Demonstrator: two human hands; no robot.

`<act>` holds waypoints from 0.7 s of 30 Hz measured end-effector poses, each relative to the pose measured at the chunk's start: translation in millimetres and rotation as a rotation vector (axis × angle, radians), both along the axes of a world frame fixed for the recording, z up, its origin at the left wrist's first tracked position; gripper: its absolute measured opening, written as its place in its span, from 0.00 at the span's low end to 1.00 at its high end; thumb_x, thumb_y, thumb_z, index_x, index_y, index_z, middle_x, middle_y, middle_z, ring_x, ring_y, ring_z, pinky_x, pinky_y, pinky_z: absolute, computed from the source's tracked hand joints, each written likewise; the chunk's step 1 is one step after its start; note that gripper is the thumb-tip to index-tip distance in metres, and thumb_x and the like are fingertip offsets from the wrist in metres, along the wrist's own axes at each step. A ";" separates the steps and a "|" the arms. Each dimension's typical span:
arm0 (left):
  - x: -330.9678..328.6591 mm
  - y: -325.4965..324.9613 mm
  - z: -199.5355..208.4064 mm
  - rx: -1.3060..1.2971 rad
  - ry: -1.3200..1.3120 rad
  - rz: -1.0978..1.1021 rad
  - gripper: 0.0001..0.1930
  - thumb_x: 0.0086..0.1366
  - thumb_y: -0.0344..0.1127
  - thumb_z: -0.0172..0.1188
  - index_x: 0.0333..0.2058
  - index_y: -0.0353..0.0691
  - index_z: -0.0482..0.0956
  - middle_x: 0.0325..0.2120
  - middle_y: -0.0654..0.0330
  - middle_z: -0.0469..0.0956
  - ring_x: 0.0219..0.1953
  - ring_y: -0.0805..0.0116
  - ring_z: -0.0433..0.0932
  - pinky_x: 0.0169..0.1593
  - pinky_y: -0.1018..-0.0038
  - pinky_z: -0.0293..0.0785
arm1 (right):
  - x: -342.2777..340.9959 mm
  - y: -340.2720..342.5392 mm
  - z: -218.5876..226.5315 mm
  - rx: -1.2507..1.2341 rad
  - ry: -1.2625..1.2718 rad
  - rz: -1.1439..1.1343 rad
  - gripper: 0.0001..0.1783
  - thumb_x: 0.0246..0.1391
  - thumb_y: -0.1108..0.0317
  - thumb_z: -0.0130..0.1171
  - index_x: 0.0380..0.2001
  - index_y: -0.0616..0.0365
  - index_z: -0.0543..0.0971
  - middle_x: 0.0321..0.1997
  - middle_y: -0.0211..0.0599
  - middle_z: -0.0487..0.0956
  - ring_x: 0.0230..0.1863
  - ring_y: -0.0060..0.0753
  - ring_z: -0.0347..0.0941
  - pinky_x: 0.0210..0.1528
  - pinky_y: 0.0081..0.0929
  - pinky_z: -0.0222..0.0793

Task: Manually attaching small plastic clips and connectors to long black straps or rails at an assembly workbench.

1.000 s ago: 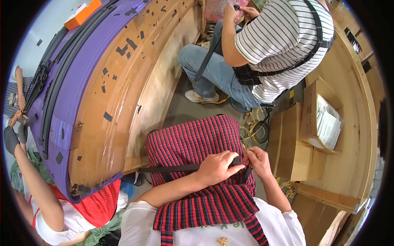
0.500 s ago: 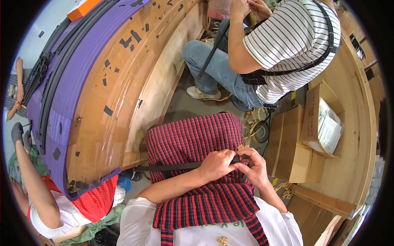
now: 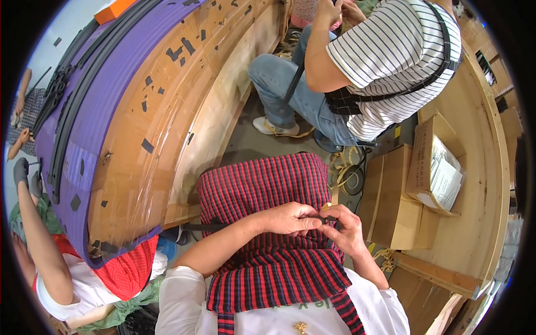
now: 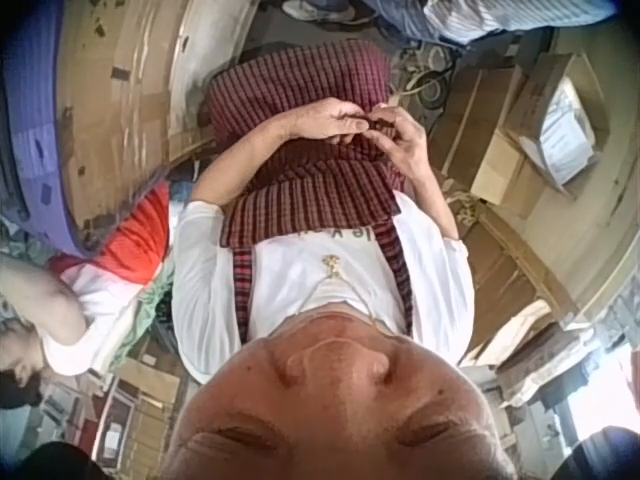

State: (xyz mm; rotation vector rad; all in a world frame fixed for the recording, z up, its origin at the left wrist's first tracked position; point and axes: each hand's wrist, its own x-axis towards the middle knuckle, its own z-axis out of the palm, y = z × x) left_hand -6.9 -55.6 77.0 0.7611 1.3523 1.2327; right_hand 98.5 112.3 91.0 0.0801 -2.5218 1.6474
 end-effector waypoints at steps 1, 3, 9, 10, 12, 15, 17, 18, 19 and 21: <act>-6.3 -0.5 7.0 -0.103 -0.134 -0.088 0.26 0.59 0.57 0.48 0.36 0.35 0.72 0.20 0.65 0.71 0.20 0.76 0.69 0.25 0.79 0.66 | 0.5 -1.3 1.0 -0.006 0.038 0.013 0.17 0.34 0.74 0.66 0.33 0.61 0.75 0.34 0.39 0.75 0.35 0.33 0.73 0.38 0.26 0.68; -6.6 2.5 10.7 -0.132 -0.078 -0.133 0.25 0.59 0.56 0.48 0.33 0.35 0.73 0.18 0.65 0.71 0.20 0.77 0.69 0.25 0.79 0.65 | 1.3 -2.3 7.3 -0.005 0.014 0.021 0.18 0.33 0.73 0.67 0.33 0.60 0.75 0.35 0.39 0.75 0.36 0.35 0.73 0.39 0.26 0.69; 8.3 2.8 -4.0 0.013 0.205 -0.060 0.25 0.59 0.55 0.48 0.30 0.35 0.76 0.19 0.59 0.74 0.24 0.74 0.73 0.30 0.76 0.68 | -1.7 1.0 17.2 0.122 0.103 0.170 0.20 0.32 0.72 0.67 0.33 0.61 0.73 0.33 0.40 0.74 0.35 0.38 0.72 0.36 0.29 0.70; 8.8 2.7 -4.3 -0.015 0.217 -0.087 0.25 0.59 0.55 0.48 0.31 0.35 0.76 0.20 0.58 0.75 0.25 0.73 0.73 0.32 0.75 0.69 | -2.0 1.4 20.4 0.154 0.090 0.195 0.20 0.32 0.71 0.67 0.32 0.61 0.73 0.33 0.40 0.74 0.34 0.39 0.73 0.35 0.30 0.70; 11.0 2.8 -4.7 -0.044 0.228 -0.110 0.25 0.59 0.55 0.48 0.32 0.35 0.76 0.22 0.57 0.76 0.27 0.72 0.74 0.33 0.74 0.69 | -2.3 3.6 21.4 0.185 0.077 0.223 0.20 0.32 0.71 0.67 0.32 0.61 0.72 0.32 0.40 0.74 0.33 0.40 0.73 0.33 0.31 0.70; 13.2 1.6 -1.9 -0.055 0.251 -0.093 0.23 0.60 0.54 0.48 0.32 0.35 0.76 0.23 0.57 0.76 0.28 0.72 0.75 0.33 0.74 0.69 | -1.3 6.9 20.0 0.250 0.061 0.273 0.20 0.32 0.70 0.67 0.33 0.61 0.72 0.31 0.40 0.74 0.32 0.41 0.73 0.32 0.31 0.70; 13.8 0.0 -0.4 0.015 0.172 -0.078 0.21 0.60 0.51 0.49 0.34 0.35 0.75 0.23 0.58 0.76 0.27 0.72 0.74 0.33 0.75 0.69 | 2.0 7.2 18.6 0.259 0.073 0.277 0.20 0.33 0.69 0.67 0.33 0.61 0.72 0.30 0.39 0.74 0.32 0.41 0.73 0.31 0.31 0.71; 12.2 -0.3 2.4 0.015 0.171 -0.080 0.21 0.60 0.51 0.49 0.34 0.35 0.75 0.23 0.58 0.76 0.27 0.72 0.74 0.33 0.75 0.69 | 2.8 7.1 19.4 0.259 0.072 0.275 0.20 0.33 0.69 0.67 0.33 0.61 0.72 0.30 0.39 0.74 0.32 0.41 0.73 0.31 0.31 0.71; 8.9 -0.1 6.4 -0.020 0.143 -0.131 0.19 0.60 0.49 0.50 0.34 0.35 0.75 0.22 0.59 0.75 0.27 0.73 0.74 0.33 0.75 0.69 | 4.0 6.4 20.8 0.244 0.068 0.269 0.20 0.33 0.69 0.66 0.33 0.61 0.72 0.30 0.40 0.74 0.32 0.42 0.73 0.32 0.32 0.70; 6.1 0.1 8.3 -0.046 0.104 -0.203 0.18 0.61 0.46 0.50 0.34 0.35 0.75 0.22 0.60 0.75 0.26 0.74 0.73 0.32 0.76 0.69 | 5.1 6.1 21.2 0.234 0.048 0.245 0.20 0.34 0.70 0.66 0.34 0.61 0.72 0.31 0.41 0.74 0.33 0.43 0.73 0.33 0.32 0.70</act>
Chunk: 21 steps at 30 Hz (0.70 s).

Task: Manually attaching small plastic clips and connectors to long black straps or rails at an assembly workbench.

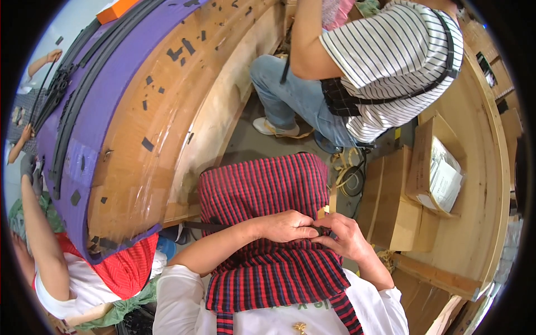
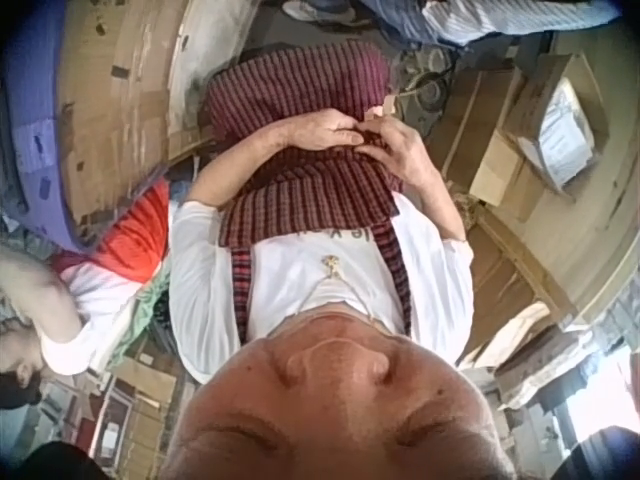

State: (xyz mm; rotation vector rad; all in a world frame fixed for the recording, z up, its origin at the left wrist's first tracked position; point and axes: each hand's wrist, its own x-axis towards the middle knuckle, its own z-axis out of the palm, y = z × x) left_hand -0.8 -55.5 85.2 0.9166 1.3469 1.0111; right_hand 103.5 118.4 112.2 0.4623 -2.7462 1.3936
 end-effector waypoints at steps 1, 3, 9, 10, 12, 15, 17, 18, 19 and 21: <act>-1.5 -2.9 -1.1 0.052 0.047 0.058 0.16 0.61 0.44 0.50 0.34 0.35 0.74 0.21 0.62 0.74 0.25 0.76 0.72 0.31 0.76 0.68 | -5.5 -1.2 -1.2 -0.027 0.030 0.020 0.20 0.34 0.70 0.66 0.35 0.61 0.72 0.31 0.41 0.74 0.34 0.43 0.73 0.34 0.32 0.70; 8.6 -5.3 -6.5 0.186 0.029 0.204 0.13 0.62 0.40 0.50 0.34 0.36 0.74 0.19 0.65 0.72 0.24 0.80 0.68 0.29 0.78 0.67 | -9.1 -1.5 0.2 -0.053 -0.003 0.059 0.21 0.35 0.70 0.64 0.37 0.60 0.72 0.33 0.42 0.74 0.36 0.45 0.72 0.37 0.34 0.69; -5.4 -3.5 1.9 0.005 -0.075 0.093 0.18 0.62 0.47 0.48 0.27 0.35 0.72 0.14 0.66 0.68 0.20 0.79 0.66 0.27 0.78 0.66 | -16.7 3.7 -5.0 -0.199 -0.180 0.015 0.21 0.31 0.67 0.69 0.32 0.59 0.74 0.31 0.34 0.76 0.31 0.33 0.74 0.34 0.27 0.70; -6.1 -4.5 1.5 0.001 -0.077 0.092 0.18 0.62 0.47 0.48 0.27 0.35 0.72 0.14 0.66 0.68 0.20 0.79 0.66 0.27 0.78 0.66 | -18.7 3.4 -6.3 -0.202 -0.182 0.014 0.21 0.31 0.67 0.69 0.32 0.59 0.74 0.31 0.34 0.76 0.31 0.33 0.74 0.34 0.27 0.70; -6.3 -6.5 1.3 0.048 -0.084 0.096 0.19 0.62 0.47 0.48 0.26 0.34 0.71 0.14 0.66 0.67 0.19 0.79 0.64 0.26 0.78 0.65 | -21.2 3.2 -8.3 -0.356 -0.160 0.053 0.18 0.36 0.71 0.66 0.34 0.58 0.74 0.29 0.33 0.75 0.28 0.27 0.72 0.31 0.24 0.69; -6.0 -9.2 10.2 0.019 -0.111 0.094 0.19 0.62 0.47 0.49 0.27 0.34 0.71 0.14 0.66 0.67 0.19 0.79 0.64 0.26 0.78 0.65 | -21.4 2.8 -12.0 -0.359 -0.172 0.053 0.20 0.29 0.68 0.69 0.31 0.58 0.75 0.30 0.33 0.77 0.31 0.30 0.74 0.34 0.25 0.70; -2.4 -10.1 8.4 0.032 -0.096 0.109 0.18 0.61 0.47 0.49 0.27 0.34 0.71 0.14 0.66 0.67 0.19 0.79 0.64 0.26 0.78 0.65 | -22.3 4.6 -12.4 -0.326 -0.147 0.081 0.20 0.29 0.69 0.69 0.30 0.58 0.75 0.30 0.33 0.77 0.31 0.31 0.74 0.34 0.26 0.69; -0.6 -10.8 6.8 0.047 -0.080 0.123 0.18 0.61 0.47 0.49 0.27 0.34 0.71 0.15 0.66 0.67 0.19 0.79 0.64 0.26 0.78 0.65 | -23.0 5.8 -12.4 -0.291 -0.122 0.109 0.19 0.29 0.71 0.69 0.30 0.58 0.75 0.30 0.33 0.77 0.32 0.32 0.74 0.34 0.26 0.69; 0.7 -11.5 4.3 0.046 -0.082 0.124 0.18 0.61 0.47 0.49 0.27 0.34 0.71 0.15 0.66 0.67 0.19 0.79 0.64 0.26 0.78 0.65 | -23.6 6.7 -11.2 -0.292 -0.124 0.109 0.19 0.29 0.71 0.69 0.30 0.58 0.75 0.30 0.33 0.77 0.32 0.32 0.74 0.34 0.26 0.69; 1.8 -11.4 0.3 0.141 0.109 0.123 0.17 0.61 0.47 0.50 0.30 0.35 0.71 0.14 0.64 0.67 0.19 0.78 0.66 0.25 0.76 0.65 | -24.3 9.0 -8.3 -0.238 -0.172 0.120 0.17 0.31 0.75 0.66 0.30 0.58 0.75 0.31 0.35 0.77 0.34 0.34 0.75 0.36 0.28 0.69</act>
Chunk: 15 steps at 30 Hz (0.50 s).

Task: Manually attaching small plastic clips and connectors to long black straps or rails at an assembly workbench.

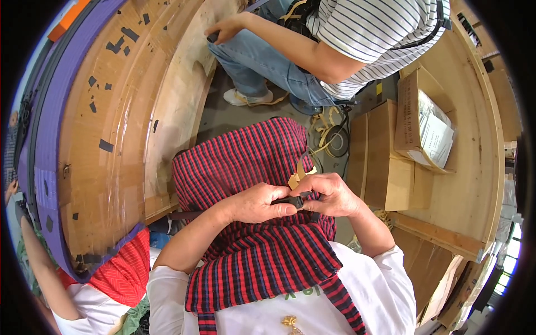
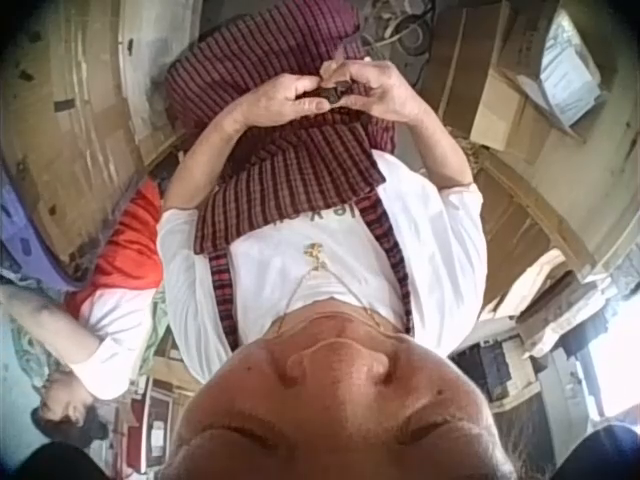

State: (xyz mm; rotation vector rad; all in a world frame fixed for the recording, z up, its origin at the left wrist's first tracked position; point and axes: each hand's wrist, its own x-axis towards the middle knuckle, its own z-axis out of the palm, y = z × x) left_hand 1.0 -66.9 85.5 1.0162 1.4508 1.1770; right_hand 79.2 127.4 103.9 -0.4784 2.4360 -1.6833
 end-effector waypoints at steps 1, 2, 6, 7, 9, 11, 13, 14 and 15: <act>-0.9 0.3 1.8 0.001 -0.004 -0.001 0.17 0.61 0.47 0.50 0.30 0.35 0.71 0.14 0.64 0.67 0.19 0.78 0.66 0.25 0.76 0.65 | 0.7 0.7 -1.6 0.001 -0.004 -0.001 0.17 0.31 0.75 0.66 0.30 0.58 0.75 0.31 0.35 0.77 0.34 0.34 0.75 0.36 0.28 0.69; -3.1 0.9 8.6 -0.120 -0.101 -0.032 0.17 0.61 0.47 0.50 0.32 0.36 0.70 0.15 0.62 0.69 0.19 0.74 0.69 0.24 0.74 0.66 | 1.9 1.0 -4.4 -0.028 0.003 -0.021 0.15 0.33 0.78 0.63 0.30 0.59 0.75 0.30 0.34 0.77 0.33 0.30 0.74 0.35 0.26 0.69; 7.7 6.9 -5.9 -0.206 0.383 0.063 0.17 0.58 0.46 0.52 0.35 0.37 0.69 0.18 0.55 0.72 0.22 0.60 0.74 0.24 0.66 0.68 | 15.0 7.4 -21.3 -0.395 -0.430 -0.272 0.10 0.47 0.81 0.53 0.35 0.62 0.73 0.33 0.29 0.73 0.35 0.17 0.69 0.38 0.17 0.66; 12.8 7.9 -10.0 -0.204 0.374 0.061 0.17 0.58 0.46 0.52 0.35 0.37 0.69 0.18 0.55 0.72 0.22 0.60 0.74 0.24 0.66 0.68 | 18.8 7.3 -25.7 -0.531 -0.439 -0.282 0.12 0.49 0.81 0.51 0.39 0.64 0.71 0.35 0.29 0.73 0.37 0.17 0.68 0.39 0.15 0.65; 26.9 11.6 -17.1 -0.125 0.501 0.367 0.16 0.57 0.45 0.52 0.34 0.37 0.69 0.21 0.54 0.73 0.24 0.55 0.74 0.26 0.63 0.69 | 29.4 5.3 -28.6 -0.598 -0.492 -0.328 0.15 0.49 0.81 0.52 0.43 0.64 0.69 0.36 0.30 0.72 0.39 0.17 0.67 0.39 0.15 0.64; 34.7 13.4 -29.3 -0.085 0.507 0.438 0.14 0.57 0.43 0.52 0.33 0.36 0.69 0.23 0.54 0.73 0.24 0.55 0.74 0.27 0.62 0.69 | 37.7 -2.1 -32.8 -0.626 -0.488 -0.360 0.16 0.49 0.80 0.53 0.44 0.63 0.68 0.37 0.30 0.71 0.39 0.17 0.67 0.40 0.15 0.64; 38.1 13.9 -36.5 -0.052 0.521 0.448 0.12 0.57 0.40 0.52 0.33 0.36 0.69 0.25 0.53 0.73 0.25 0.53 0.74 0.27 0.62 0.69 | 40.8 -10.8 -36.2 -0.655 -0.482 -0.387 0.17 0.49 0.80 0.53 0.45 0.63 0.68 0.37 0.29 0.70 0.39 0.17 0.66 0.40 0.15 0.64; 36.6 14.5 -35.0 -0.085 0.510 0.396 0.12 0.57 0.38 0.51 0.32 0.34 0.68 0.26 0.51 0.72 0.26 0.52 0.73 0.27 0.61 0.70 | 39.2 -16.3 -37.7 -0.645 -0.439 -0.438 0.17 0.49 0.79 0.54 0.44 0.63 0.69 0.37 0.29 0.70 0.38 0.17 0.66 0.39 0.15 0.64; 36.5 15.3 -36.2 -0.087 0.505 0.398 0.12 0.57 0.38 0.51 0.32 0.34 0.68 0.26 0.51 0.72 0.26 0.52 0.73 0.27 0.61 0.70 | 38.7 -19.2 -39.1 -0.634 -0.395 -0.487 0.16 0.48 0.79 0.54 0.43 0.63 0.69 0.37 0.29 0.70 0.37 0.16 0.66 0.39 0.15 0.64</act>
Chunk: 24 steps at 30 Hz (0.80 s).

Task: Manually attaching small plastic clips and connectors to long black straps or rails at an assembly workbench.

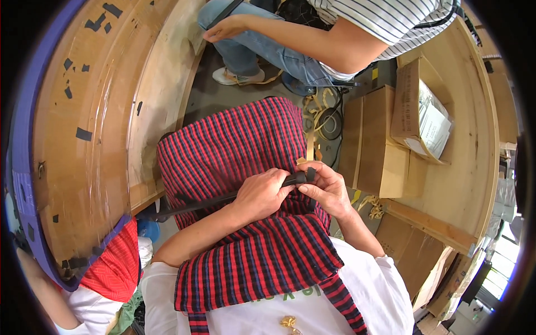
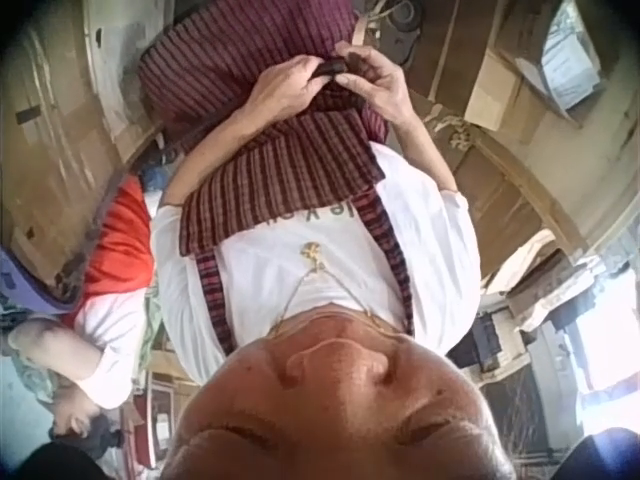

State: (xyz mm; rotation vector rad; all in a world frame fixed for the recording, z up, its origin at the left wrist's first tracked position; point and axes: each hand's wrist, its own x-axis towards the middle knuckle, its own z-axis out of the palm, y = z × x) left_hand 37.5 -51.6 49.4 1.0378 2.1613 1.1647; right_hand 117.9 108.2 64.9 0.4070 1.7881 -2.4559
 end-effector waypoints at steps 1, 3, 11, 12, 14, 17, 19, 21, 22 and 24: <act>0.2 1.0 -1.3 -0.043 0.021 -0.039 0.11 0.58 0.37 0.50 0.31 0.34 0.67 0.25 0.51 0.72 0.26 0.52 0.74 0.27 0.61 0.70 | 0.8 0.3 -2.9 0.000 -0.004 0.003 0.16 0.48 0.79 0.54 0.43 0.63 0.69 0.37 0.29 0.70 0.37 0.16 0.66 0.39 0.15 0.64; 0.2 1.5 -4.7 -0.086 0.043 -0.075 0.10 0.58 0.37 0.49 0.30 0.33 0.66 0.24 0.50 0.72 0.25 0.51 0.74 0.26 0.60 0.70 | 1.0 2.2 -10.9 0.111 0.025 0.044 0.13 0.48 0.77 0.56 0.39 0.63 0.71 0.38 0.29 0.70 0.35 0.16 0.67 0.37 0.14 0.65; 14.4 1.7 -30.0 -0.224 0.166 -0.142 0.07 0.58 0.33 0.44 0.28 0.34 0.63 0.21 0.50 0.73 0.23 0.53 0.75 0.23 0.62 0.72 | 8.8 -8.7 -30.4 0.185 -0.158 -0.057 0.07 0.46 0.78 0.57 0.31 0.63 0.73 0.29 0.29 0.74 0.31 0.15 0.67 0.32 0.13 0.64; 14.0 2.1 -29.2 -0.215 0.177 -0.149 0.07 0.58 0.32 0.43 0.28 0.33 0.63 0.21 0.50 0.73 0.23 0.53 0.75 0.23 0.62 0.72 | 7.6 -9.7 -31.0 0.120 -0.194 -0.114 0.06 0.45 0.77 0.58 0.30 0.62 0.73 0.27 0.29 0.74 0.29 0.15 0.67 0.31 0.13 0.63; 12.9 3.1 -29.6 -0.225 0.180 -0.151 0.06 0.58 0.31 0.43 0.28 0.33 0.63 0.21 0.50 0.73 0.23 0.53 0.75 0.23 0.62 0.72 | 0.1 -10.1 -29.9 0.160 -0.196 -0.106 0.05 0.46 0.76 0.58 0.27 0.63 0.73 0.26 0.30 0.75 0.26 0.16 0.68 0.29 0.13 0.64; 14.0 2.6 -29.3 -0.241 0.185 -0.160 0.06 0.58 0.31 0.42 0.28 0.33 0.63 0.21 0.50 0.72 0.23 0.53 0.75 0.23 0.62 0.72 | -6.2 -8.3 -29.9 0.214 -0.364 -0.126 0.06 0.46 0.74 0.59 0.26 0.63 0.73 0.25 0.30 0.75 0.24 0.16 0.68 0.27 0.14 0.64; 15.4 1.6 -29.7 -0.197 0.184 -0.130 0.06 0.58 0.31 0.42 0.27 0.34 0.63 0.21 0.51 0.72 0.22 0.54 0.75 0.22 0.62 0.73 | -2.7 -1.3 -29.7 0.159 -0.268 -0.066 0.07 0.46 0.73 0.60 0.28 0.64 0.74 0.26 0.31 0.75 0.25 0.16 0.68 0.28 0.14 0.65; 14.5 1.1 -29.3 -0.197 0.170 -0.123 0.06 0.58 0.31 0.42 0.27 0.34 0.63 0.21 0.51 0.72 0.23 0.54 0.75 0.22 0.62 0.73 | -0.1 -5.7 -19.5 0.076 -0.179 -0.075 0.10 0.43 0.75 0.61 0.32 0.64 0.74 0.26 0.29 0.75 0.27 0.15 0.68 0.30 0.14 0.66; 14.3 0.6 -29.3 -0.196 0.156 -0.119 0.06 0.58 0.31 0.42 0.27 0.34 0.63 0.21 0.51 0.72 0.23 0.54 0.75 0.22 0.62 0.73 | 2.6 -6.7 -21.0 0.077 -0.179 -0.071 0.10 0.43 0.75 0.61 0.32 0.64 0.74 0.26 0.29 0.75 0.27 0.15 0.68 0.30 0.14 0.66; 15.1 0.7 -28.1 -0.198 0.150 -0.127 0.06 0.58 0.31 0.42 0.27 0.34 0.63 0.21 0.52 0.72 0.23 0.55 0.75 0.22 0.62 0.72 | 7.0 -4.2 -26.9 0.151 -0.154 -0.046 0.11 0.41 0.77 0.62 0.32 0.63 0.75 0.27 0.27 0.75 0.28 0.14 0.68 0.30 0.12 0.65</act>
